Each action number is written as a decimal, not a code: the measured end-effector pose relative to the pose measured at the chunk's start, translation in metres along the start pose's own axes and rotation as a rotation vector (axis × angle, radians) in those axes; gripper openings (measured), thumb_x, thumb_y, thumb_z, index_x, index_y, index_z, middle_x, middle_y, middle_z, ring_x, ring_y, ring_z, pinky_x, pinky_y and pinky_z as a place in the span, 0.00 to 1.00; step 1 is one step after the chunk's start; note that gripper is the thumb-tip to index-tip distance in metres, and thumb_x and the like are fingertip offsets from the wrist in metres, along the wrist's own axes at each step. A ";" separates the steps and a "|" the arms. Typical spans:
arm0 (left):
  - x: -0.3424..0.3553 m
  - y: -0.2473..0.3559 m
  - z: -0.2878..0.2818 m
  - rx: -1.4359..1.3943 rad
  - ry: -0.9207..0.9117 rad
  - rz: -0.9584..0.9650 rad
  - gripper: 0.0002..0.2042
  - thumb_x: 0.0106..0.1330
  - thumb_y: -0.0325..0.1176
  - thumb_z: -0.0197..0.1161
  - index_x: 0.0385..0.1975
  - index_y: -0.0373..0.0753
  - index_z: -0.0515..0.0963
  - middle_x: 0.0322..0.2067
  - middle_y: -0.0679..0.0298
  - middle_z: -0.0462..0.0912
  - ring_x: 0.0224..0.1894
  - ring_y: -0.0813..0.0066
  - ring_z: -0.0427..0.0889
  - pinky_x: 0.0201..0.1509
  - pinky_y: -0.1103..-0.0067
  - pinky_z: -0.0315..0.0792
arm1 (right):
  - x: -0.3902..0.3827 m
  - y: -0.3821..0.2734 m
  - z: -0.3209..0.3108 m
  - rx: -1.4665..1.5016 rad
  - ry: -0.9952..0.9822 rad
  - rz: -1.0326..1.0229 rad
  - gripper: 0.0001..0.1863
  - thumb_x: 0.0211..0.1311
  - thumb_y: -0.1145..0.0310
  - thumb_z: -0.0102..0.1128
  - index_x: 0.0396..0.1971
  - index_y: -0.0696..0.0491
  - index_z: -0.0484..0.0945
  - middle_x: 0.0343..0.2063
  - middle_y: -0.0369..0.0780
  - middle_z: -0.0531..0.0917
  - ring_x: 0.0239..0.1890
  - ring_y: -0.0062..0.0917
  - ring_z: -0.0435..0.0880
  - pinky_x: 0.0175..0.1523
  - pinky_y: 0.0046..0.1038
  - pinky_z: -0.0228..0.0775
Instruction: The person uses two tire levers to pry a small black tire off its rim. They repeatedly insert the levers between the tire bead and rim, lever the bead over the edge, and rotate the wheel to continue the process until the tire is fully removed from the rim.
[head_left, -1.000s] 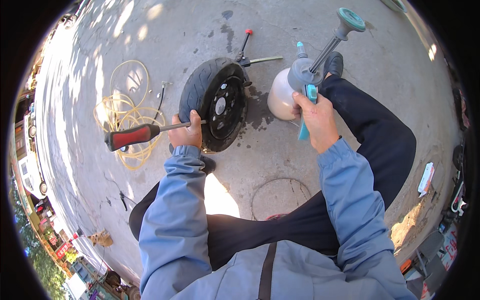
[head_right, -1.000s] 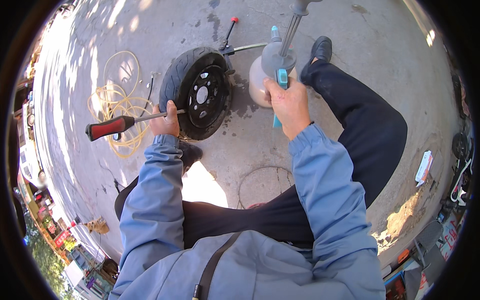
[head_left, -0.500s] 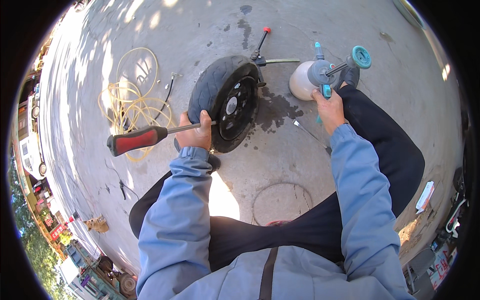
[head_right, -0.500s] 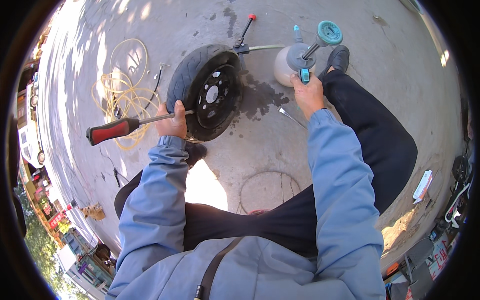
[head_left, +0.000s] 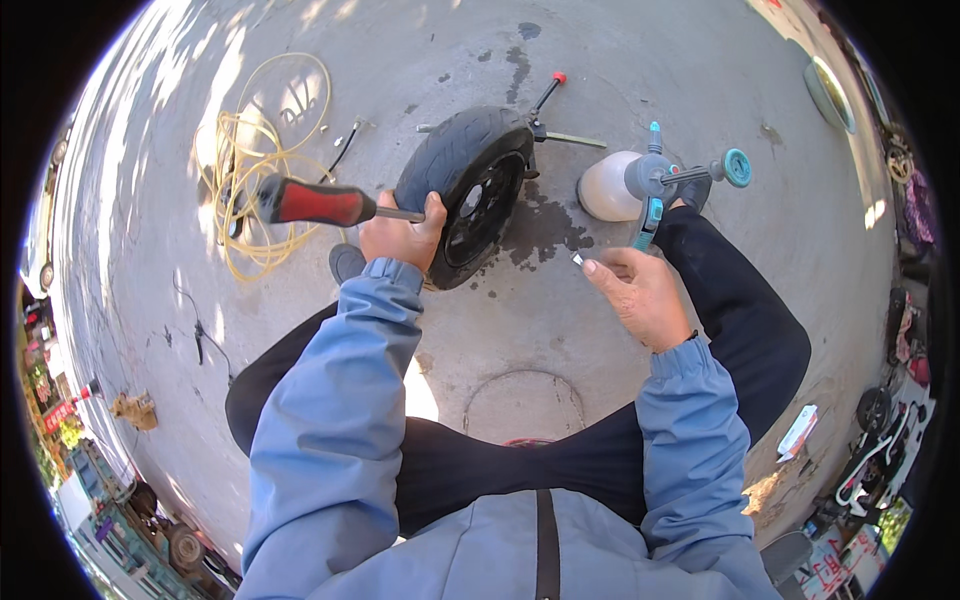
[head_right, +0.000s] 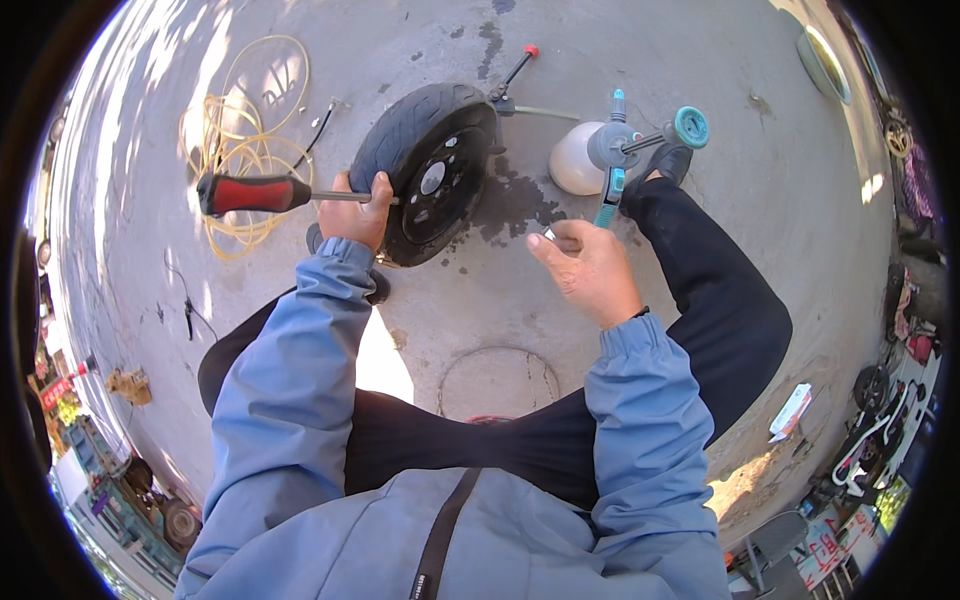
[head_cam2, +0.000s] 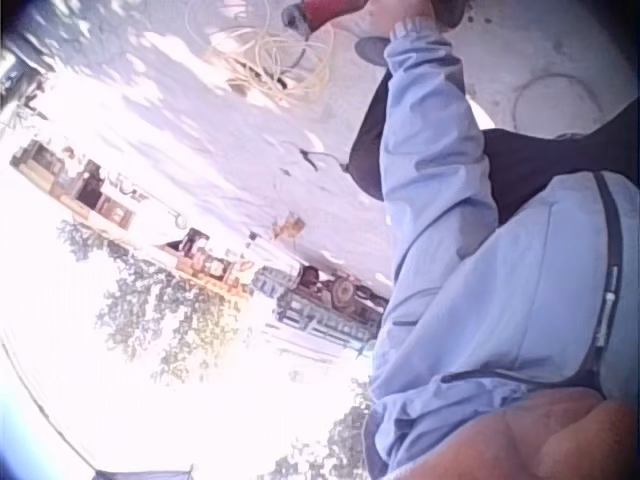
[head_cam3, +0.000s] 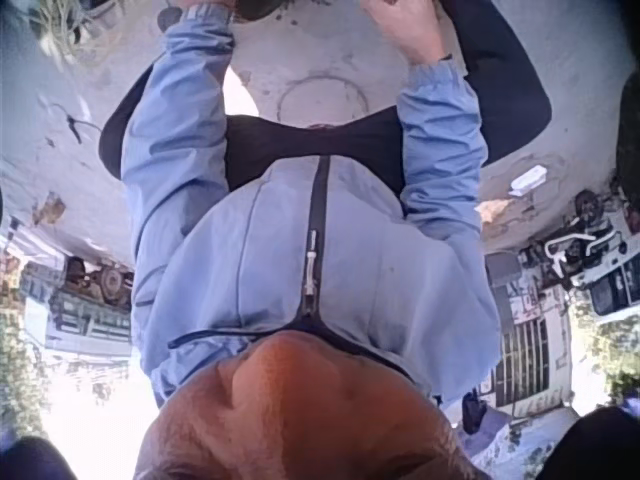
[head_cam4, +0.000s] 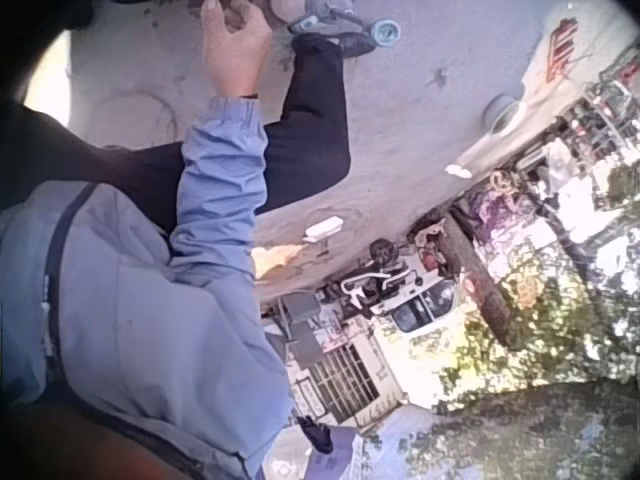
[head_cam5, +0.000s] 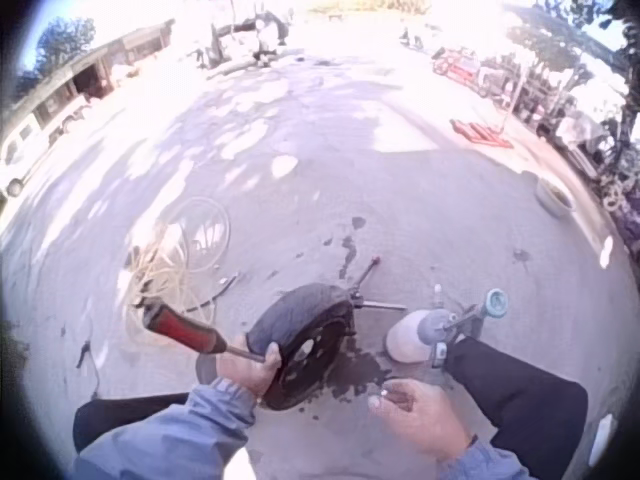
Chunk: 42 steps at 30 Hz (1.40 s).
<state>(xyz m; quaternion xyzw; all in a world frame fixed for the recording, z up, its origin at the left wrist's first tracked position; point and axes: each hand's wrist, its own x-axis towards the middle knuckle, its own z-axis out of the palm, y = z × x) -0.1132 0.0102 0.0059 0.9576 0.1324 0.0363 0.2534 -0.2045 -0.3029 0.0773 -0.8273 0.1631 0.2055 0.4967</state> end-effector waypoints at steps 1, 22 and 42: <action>0.001 -0.004 0.003 0.029 0.039 0.044 0.35 0.59 0.63 0.66 0.45 0.29 0.82 0.29 0.37 0.85 0.37 0.35 0.87 0.45 0.52 0.80 | -0.005 -0.029 0.008 0.130 -0.002 -0.108 0.39 0.68 0.47 0.71 0.59 0.71 0.78 0.46 0.54 0.87 0.45 0.37 0.89 0.50 0.34 0.79; -0.005 0.017 -0.030 -0.112 -0.304 0.081 0.30 0.63 0.60 0.66 0.55 0.41 0.82 0.49 0.48 0.88 0.53 0.46 0.87 0.56 0.60 0.80 | 0.053 -0.205 0.126 0.199 -0.223 -0.884 0.20 0.66 0.54 0.76 0.21 0.52 0.84 0.13 0.30 0.74 0.17 0.15 0.70 0.23 0.23 0.62; -0.071 -0.076 0.000 -0.402 -0.444 -0.179 0.54 0.43 0.46 0.90 0.69 0.31 0.63 0.60 0.46 0.80 0.64 0.53 0.80 0.72 0.67 0.71 | 0.068 -0.187 0.097 0.451 -0.212 -0.767 0.18 0.66 0.68 0.67 0.16 0.56 0.76 0.15 0.26 0.71 0.21 0.11 0.65 0.25 0.22 0.59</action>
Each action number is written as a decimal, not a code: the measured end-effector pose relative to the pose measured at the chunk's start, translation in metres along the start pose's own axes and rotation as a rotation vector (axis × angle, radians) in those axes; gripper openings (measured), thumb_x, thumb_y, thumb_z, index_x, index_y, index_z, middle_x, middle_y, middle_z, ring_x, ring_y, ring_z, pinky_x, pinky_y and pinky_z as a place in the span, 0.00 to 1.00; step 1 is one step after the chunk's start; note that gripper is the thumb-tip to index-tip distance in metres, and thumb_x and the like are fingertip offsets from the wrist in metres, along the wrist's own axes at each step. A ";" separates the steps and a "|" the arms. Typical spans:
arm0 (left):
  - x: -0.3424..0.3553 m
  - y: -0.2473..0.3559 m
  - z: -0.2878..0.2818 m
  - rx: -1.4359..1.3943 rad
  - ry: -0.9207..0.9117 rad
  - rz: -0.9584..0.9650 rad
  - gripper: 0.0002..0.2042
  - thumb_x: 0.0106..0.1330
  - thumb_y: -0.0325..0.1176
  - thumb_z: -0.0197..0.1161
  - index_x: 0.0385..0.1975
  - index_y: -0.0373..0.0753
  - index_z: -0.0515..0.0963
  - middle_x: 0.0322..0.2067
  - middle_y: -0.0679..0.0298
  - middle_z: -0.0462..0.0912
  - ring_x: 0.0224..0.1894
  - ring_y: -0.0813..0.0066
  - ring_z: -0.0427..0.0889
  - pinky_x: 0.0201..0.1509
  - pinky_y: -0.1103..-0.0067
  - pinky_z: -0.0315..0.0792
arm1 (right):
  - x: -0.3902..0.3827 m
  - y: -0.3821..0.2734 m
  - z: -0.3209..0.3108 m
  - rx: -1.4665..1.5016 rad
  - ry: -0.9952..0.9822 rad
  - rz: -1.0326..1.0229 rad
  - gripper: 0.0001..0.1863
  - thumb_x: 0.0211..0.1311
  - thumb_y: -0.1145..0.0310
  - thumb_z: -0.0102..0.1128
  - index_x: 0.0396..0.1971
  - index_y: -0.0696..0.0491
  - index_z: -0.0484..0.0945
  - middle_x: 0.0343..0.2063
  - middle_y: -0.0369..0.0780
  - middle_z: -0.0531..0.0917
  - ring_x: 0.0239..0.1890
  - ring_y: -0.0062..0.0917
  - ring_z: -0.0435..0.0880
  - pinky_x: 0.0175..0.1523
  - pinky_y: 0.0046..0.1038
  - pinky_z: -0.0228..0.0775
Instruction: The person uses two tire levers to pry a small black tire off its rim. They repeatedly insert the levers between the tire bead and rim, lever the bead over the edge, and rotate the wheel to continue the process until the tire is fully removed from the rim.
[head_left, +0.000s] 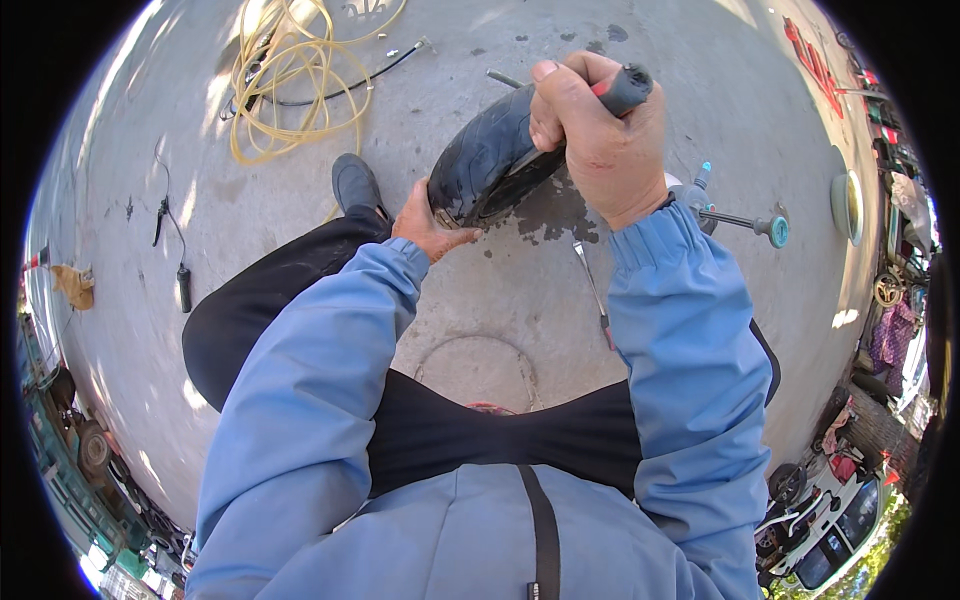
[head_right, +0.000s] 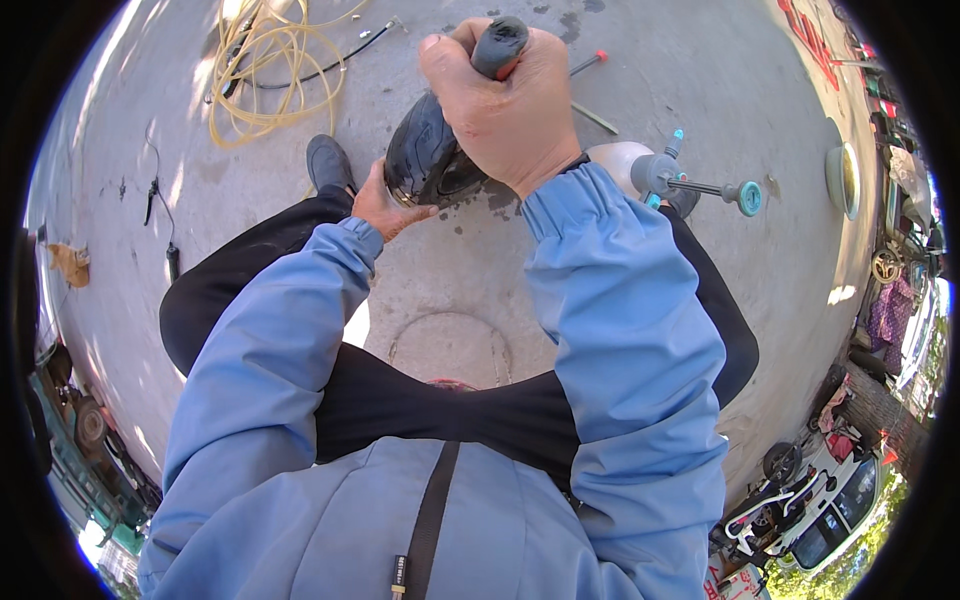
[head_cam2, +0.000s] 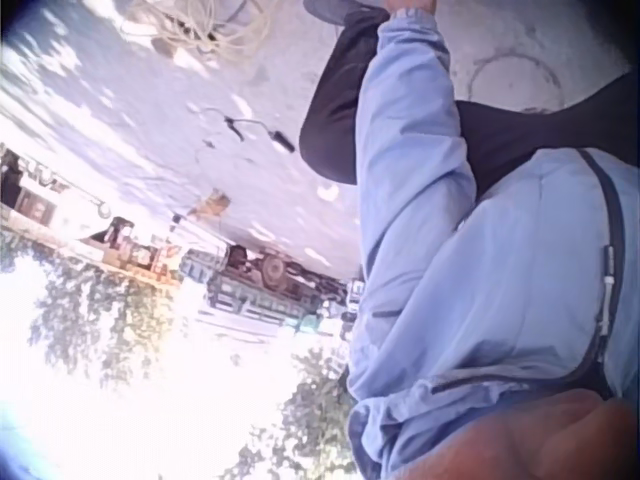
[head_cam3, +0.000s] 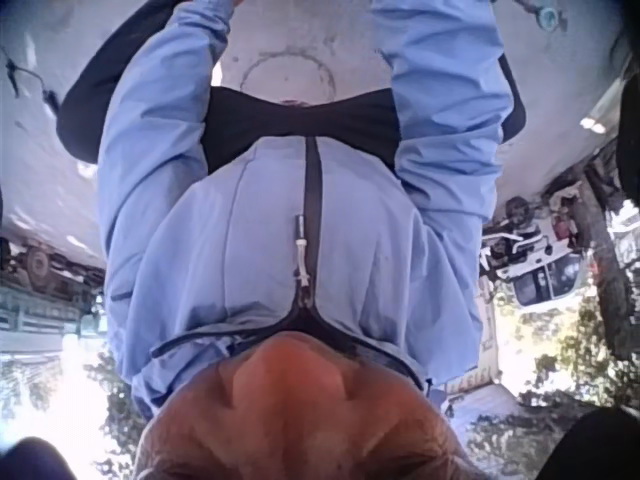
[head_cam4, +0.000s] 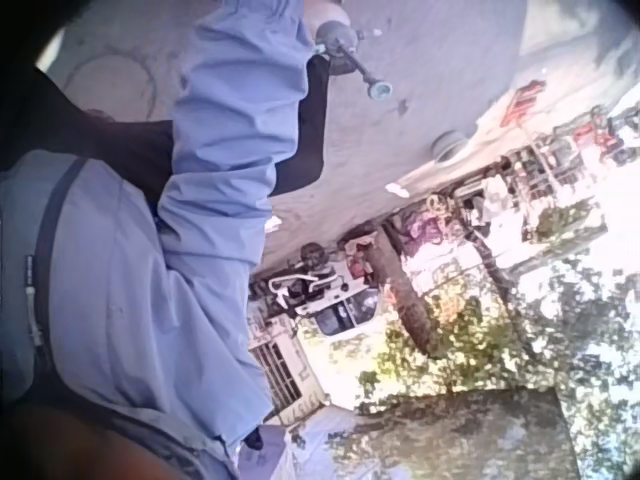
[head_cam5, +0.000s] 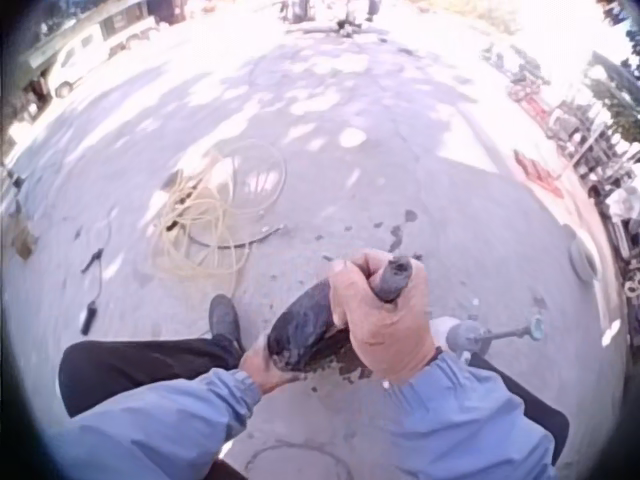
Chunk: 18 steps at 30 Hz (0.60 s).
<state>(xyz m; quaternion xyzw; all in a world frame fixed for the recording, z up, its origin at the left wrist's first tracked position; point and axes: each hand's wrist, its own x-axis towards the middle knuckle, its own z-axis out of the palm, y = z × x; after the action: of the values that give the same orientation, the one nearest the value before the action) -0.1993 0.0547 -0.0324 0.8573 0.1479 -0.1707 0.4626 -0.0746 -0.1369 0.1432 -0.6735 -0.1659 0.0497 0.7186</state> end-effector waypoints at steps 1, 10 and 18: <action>-0.002 -0.007 0.003 -0.008 0.047 0.003 0.53 0.43 0.46 0.90 0.68 0.33 0.63 0.59 0.46 0.81 0.63 0.52 0.81 0.71 0.67 0.71 | 0.000 -0.010 0.004 -0.034 -0.041 0.070 0.19 0.72 0.70 0.60 0.18 0.56 0.75 0.16 0.37 0.76 0.22 0.20 0.74 0.31 0.27 0.70; 0.018 -0.030 0.028 -0.161 0.170 -0.007 0.47 0.45 0.40 0.89 0.63 0.33 0.66 0.55 0.51 0.83 0.57 0.60 0.83 0.67 0.69 0.73 | 0.015 -0.010 -0.004 -0.002 -0.140 0.050 0.19 0.73 0.67 0.59 0.18 0.56 0.75 0.17 0.37 0.77 0.23 0.22 0.76 0.35 0.29 0.72; 0.019 -0.014 0.013 -0.019 0.151 0.009 0.43 0.46 0.43 0.88 0.60 0.35 0.68 0.51 0.48 0.85 0.55 0.55 0.86 0.64 0.68 0.76 | 0.005 -0.016 -0.021 0.100 -0.102 0.044 0.18 0.71 0.68 0.61 0.19 0.56 0.75 0.18 0.36 0.77 0.23 0.20 0.75 0.34 0.27 0.70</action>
<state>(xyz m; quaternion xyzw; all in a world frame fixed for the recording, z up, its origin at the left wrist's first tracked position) -0.1901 0.0530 -0.0574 0.8640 0.1801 -0.1018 0.4590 -0.0656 -0.1569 0.1591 -0.6368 -0.1849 0.1080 0.7407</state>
